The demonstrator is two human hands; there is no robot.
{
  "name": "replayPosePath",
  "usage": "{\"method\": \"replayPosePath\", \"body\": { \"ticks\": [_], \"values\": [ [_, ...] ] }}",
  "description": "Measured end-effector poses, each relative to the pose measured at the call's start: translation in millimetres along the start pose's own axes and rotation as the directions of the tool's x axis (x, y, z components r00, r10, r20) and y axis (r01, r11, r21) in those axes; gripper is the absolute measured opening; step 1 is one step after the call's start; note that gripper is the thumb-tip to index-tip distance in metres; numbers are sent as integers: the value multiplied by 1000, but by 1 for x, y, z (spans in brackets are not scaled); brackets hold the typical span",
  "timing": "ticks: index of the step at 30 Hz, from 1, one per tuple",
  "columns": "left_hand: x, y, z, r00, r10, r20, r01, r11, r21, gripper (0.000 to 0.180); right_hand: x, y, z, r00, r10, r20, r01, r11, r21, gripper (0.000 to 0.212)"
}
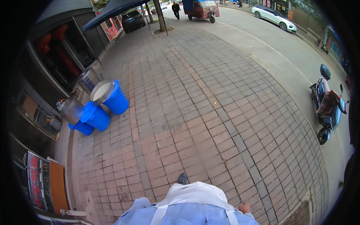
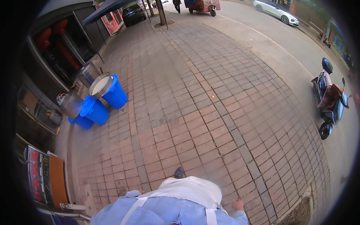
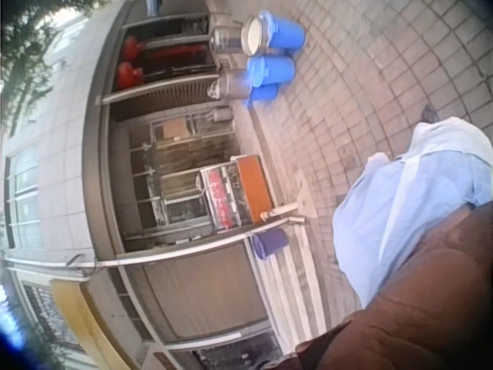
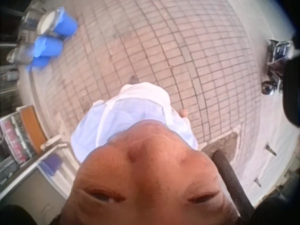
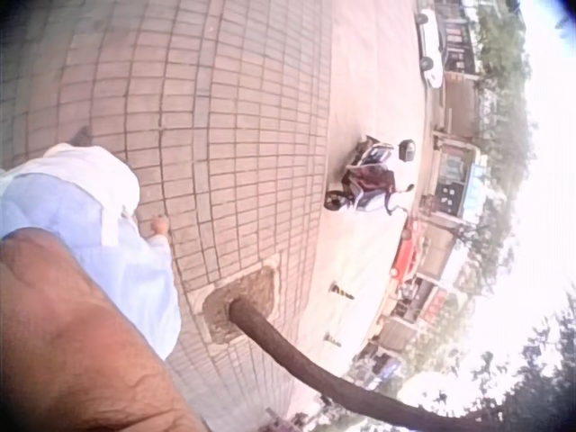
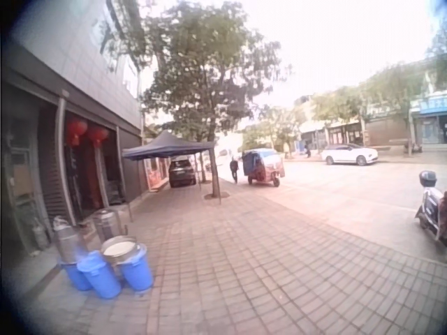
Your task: The person operates a dough sheeter to flatten dough, then moves to a table to handle and arrange pre-portioned dough pieces in plastic bags. They walk outside to check a large steamer, open its lid, and return inside.
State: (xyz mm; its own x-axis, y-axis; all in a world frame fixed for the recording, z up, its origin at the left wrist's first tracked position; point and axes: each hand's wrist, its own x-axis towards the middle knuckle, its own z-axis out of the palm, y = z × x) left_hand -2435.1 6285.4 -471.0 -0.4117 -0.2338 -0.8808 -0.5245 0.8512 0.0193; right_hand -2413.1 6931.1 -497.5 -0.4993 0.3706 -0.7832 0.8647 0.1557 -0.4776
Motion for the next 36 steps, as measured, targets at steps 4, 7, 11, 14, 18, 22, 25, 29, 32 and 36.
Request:
{"method": "replayPosePath", "body": {
  "ticks": [4, 7, 11, 14, 18, 22, 25, 29, 32, 36],
  "values": [
    [-17, -3, 13, 999, -35, -9, 34, 998, -52, 14, 32, 28, -5, 1000, -12, -29, 11, 1000, -10, 17],
    [-22, -6, 12, 999, -51, -14, 50, 996, -77, 14, 29, 17, -4, 1000, -15, -11, 14, 999, -33, 18],
    [-21, -11, 10, 998, -59, -10, 58, 993, -106, 13, -8, -24, 0, 998, -53, -25, 48, 987, -155, 21],
    [-18, -14, 11, 998, -62, -11, 60, 990, -131, 13, -28, -49, 4, 998, -69, -6, 67, 981, -181, 22],
    [-15, -22, 9, 998, -66, -12, 63, 986, -154, 13, -30, -62, 17, 986, -162, 34, 165, 969, -182, 16],
    [-13, -30, 6, 998, -68, -13, 64, 982, -175, 13, -22, -65, 26, 990, -139, -2, 136, 972, -193, 22],
    [-10, -36, 3, 998, -66, -16, 62, 980, -191, 13, -16, -70, 36, 991, -135, -10, 132, 979, -153, 21],
    [-7, -43, 4, 997, -72, -17, 67, 975, -211, 13, -17, -75, 42, 993, -114, -34, 106, 979, -175, 21],
    [-5, -45, 9, 997, -72, -34, 62, 970, -233, 13, -20, -81, 38, 983, -179, 49, 186, 958, -217, 19],
    [-6, -40, 35, 991, -100, -86, 72, 957, -281, 13, -4, -107, 28, 930, -288, 228, 357, 855, -376, 18]
  ]
}}
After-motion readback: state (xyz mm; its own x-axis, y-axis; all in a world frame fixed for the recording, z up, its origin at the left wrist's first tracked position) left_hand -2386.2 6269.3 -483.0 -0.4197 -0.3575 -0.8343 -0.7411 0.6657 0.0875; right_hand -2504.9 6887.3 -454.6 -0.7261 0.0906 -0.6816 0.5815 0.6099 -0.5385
